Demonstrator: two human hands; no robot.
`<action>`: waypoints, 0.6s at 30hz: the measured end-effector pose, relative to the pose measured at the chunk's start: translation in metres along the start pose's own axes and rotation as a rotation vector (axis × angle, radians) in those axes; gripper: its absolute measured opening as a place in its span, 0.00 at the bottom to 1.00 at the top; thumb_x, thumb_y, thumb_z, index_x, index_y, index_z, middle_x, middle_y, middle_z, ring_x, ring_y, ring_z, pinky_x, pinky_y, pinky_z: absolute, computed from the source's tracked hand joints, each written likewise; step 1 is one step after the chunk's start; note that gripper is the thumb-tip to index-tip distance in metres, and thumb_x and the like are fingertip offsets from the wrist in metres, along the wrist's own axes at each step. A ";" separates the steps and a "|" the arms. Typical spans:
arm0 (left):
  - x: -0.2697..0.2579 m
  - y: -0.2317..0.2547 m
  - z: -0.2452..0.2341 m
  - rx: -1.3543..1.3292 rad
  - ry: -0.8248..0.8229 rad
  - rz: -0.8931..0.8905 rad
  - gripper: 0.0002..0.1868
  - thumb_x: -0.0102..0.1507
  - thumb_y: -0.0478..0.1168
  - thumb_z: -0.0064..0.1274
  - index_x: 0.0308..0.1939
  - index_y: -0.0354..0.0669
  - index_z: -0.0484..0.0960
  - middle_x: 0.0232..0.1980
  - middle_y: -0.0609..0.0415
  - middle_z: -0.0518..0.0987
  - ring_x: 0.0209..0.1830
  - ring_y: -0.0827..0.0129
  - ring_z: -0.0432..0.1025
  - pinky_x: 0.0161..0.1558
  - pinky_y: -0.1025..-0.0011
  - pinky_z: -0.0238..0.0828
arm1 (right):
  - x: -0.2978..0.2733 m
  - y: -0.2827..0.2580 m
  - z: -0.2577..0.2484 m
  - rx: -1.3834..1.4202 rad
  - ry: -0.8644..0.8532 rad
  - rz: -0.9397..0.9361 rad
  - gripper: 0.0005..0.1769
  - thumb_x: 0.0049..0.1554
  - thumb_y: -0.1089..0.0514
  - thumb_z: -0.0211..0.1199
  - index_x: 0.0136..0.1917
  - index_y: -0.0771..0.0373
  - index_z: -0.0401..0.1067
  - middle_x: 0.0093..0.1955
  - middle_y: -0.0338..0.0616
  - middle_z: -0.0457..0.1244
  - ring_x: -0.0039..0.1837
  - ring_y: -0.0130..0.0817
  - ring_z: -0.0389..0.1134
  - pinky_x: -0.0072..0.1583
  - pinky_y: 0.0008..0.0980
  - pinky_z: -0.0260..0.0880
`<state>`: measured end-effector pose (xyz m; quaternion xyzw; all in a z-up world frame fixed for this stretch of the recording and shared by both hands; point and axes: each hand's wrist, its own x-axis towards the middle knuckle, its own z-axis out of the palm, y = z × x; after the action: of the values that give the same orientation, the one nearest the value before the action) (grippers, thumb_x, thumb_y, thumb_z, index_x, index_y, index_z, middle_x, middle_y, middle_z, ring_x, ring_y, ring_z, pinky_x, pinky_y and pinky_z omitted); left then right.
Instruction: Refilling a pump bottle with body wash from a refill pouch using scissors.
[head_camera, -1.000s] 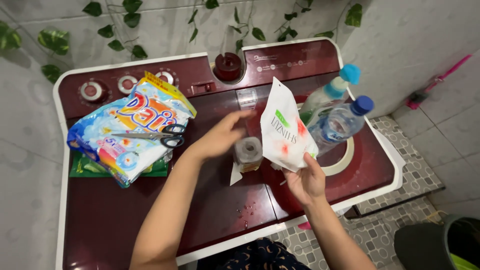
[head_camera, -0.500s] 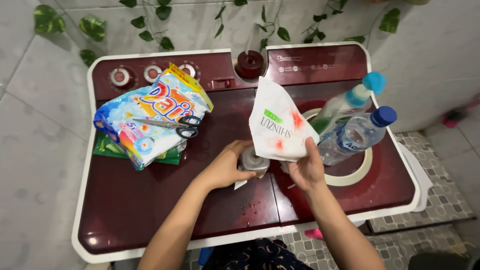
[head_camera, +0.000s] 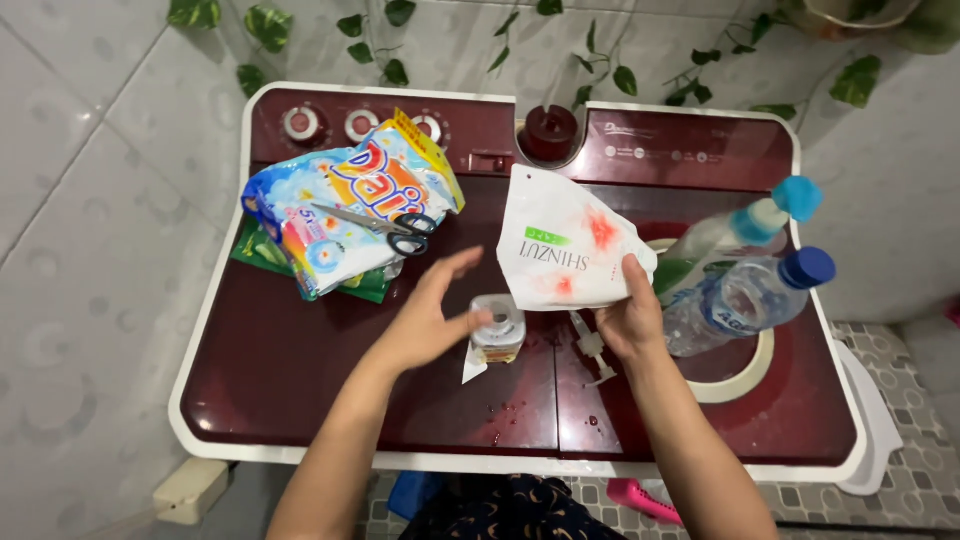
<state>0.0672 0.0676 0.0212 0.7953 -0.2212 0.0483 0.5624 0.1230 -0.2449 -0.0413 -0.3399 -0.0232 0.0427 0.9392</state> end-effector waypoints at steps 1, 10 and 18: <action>0.005 0.006 0.000 0.001 0.009 -0.002 0.45 0.59 0.51 0.67 0.75 0.43 0.63 0.74 0.47 0.68 0.74 0.57 0.64 0.73 0.57 0.59 | 0.001 0.000 0.003 -0.002 -0.006 0.007 0.32 0.65 0.49 0.59 0.77 0.64 0.59 0.74 0.45 0.62 0.73 0.37 0.64 0.73 0.39 0.65; 0.042 0.039 0.010 -0.093 0.193 -0.122 0.15 0.66 0.42 0.57 0.52 0.36 0.81 0.42 0.54 0.85 0.42 0.75 0.77 0.46 0.75 0.73 | 0.009 -0.006 0.019 -0.137 -0.033 0.004 0.29 0.65 0.51 0.57 0.74 0.64 0.60 0.70 0.45 0.64 0.69 0.37 0.67 0.70 0.38 0.67; 0.041 0.025 0.010 -0.118 0.214 -0.138 0.11 0.66 0.41 0.58 0.45 0.35 0.82 0.37 0.55 0.86 0.36 0.79 0.77 0.41 0.77 0.72 | 0.018 -0.022 0.019 -0.282 0.069 -0.097 0.24 0.65 0.50 0.58 0.71 0.61 0.63 0.68 0.43 0.64 0.67 0.34 0.67 0.69 0.35 0.67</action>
<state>0.0923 0.0392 0.0531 0.7646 -0.1071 0.0810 0.6303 0.1407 -0.2477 -0.0121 -0.4681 -0.0129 -0.0184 0.8834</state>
